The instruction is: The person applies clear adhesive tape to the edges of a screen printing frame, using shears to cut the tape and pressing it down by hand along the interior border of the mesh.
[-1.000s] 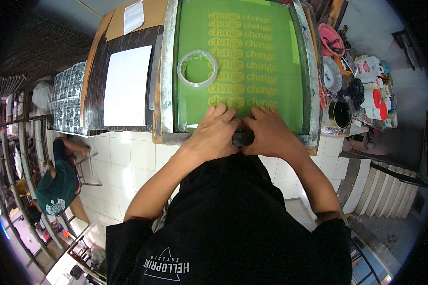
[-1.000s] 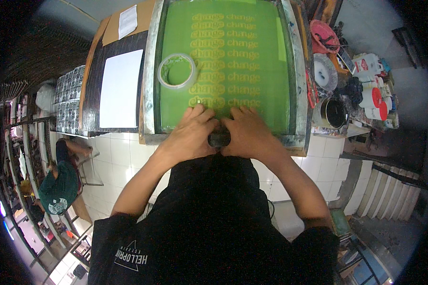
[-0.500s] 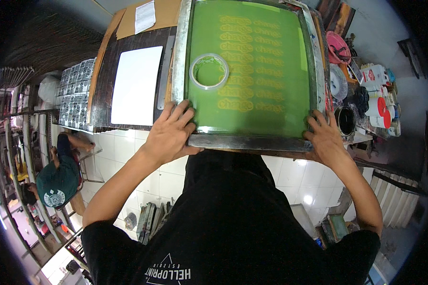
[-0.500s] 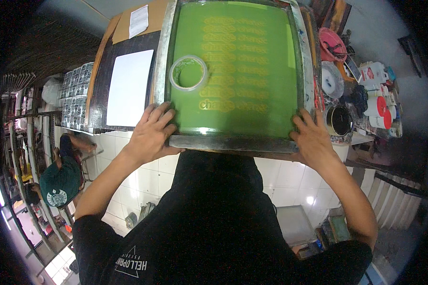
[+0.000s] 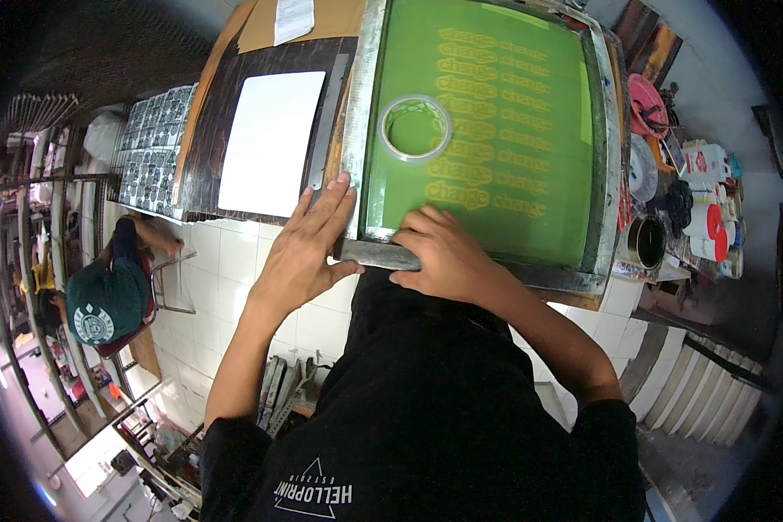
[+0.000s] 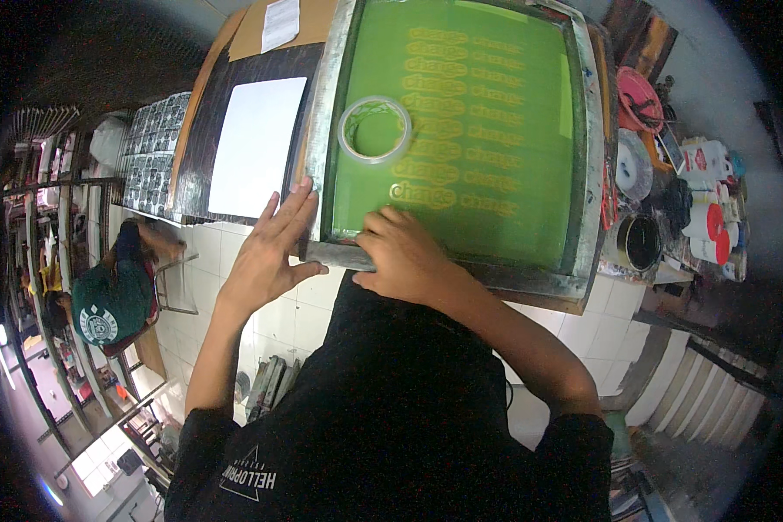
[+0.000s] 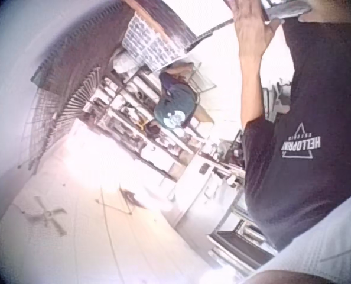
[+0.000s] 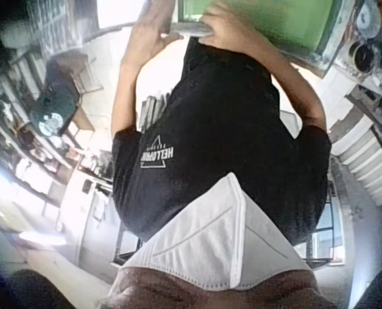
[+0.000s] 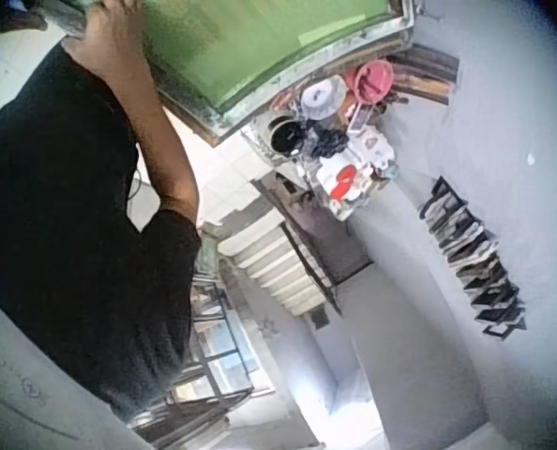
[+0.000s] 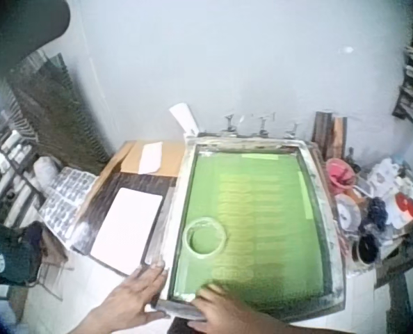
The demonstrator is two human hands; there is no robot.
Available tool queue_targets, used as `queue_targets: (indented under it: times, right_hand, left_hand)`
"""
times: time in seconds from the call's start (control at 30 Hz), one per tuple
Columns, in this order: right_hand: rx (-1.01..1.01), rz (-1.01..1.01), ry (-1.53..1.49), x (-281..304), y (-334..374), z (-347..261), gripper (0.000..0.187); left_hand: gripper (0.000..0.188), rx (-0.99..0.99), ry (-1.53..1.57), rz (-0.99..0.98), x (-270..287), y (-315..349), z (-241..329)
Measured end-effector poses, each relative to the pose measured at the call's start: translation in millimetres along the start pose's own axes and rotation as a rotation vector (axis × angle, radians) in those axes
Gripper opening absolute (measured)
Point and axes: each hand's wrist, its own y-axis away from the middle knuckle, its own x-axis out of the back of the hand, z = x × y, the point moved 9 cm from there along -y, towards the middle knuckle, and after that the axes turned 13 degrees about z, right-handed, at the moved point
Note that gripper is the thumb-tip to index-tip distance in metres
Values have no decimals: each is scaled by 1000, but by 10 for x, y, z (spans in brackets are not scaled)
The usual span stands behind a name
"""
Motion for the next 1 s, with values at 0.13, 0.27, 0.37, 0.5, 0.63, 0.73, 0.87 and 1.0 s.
queue_targets:
  times: [0.13, 0.27, 0.37, 0.5, 0.63, 0.73, 0.87, 1.0]
  right_hand:
    - [59, 36, -9, -175, -193, -130, 44]
    - [61, 19, -54, -252, -263, -168, 40]
    - [70, 63, -183, -146, -251, -199, 42]
    - [45, 410, -238, 534, -114, -252, 46]
    - [-245, 595, -133, 1353, 592, 305, 47]
    - [-433, 860, 28, 1920, 1444, 701, 40]
    - [-698, 1127, 86, 2084, 2531, 1119, 32]
    - [-815, 1249, -104, 1684, 2727, 1321, 30]
  left_hand:
    - [105, -28, -56, -8, -14, -7, 14]
    - [106, -25, -76, -23, -23, 3, 8]
    - [103, -38, -98, -23, -17, -6, 18]
    - [81, -36, -77, -15, 108, -85, 71]
    - [28, 69, 27, 190, 285, -221, 145]
    - [43, 282, 451, 266, 61, -193, 310]
    - [18, -36, 571, -5, -502, -470, 1049]
    - [21, -209, 661, 23, -945, -680, 1654]
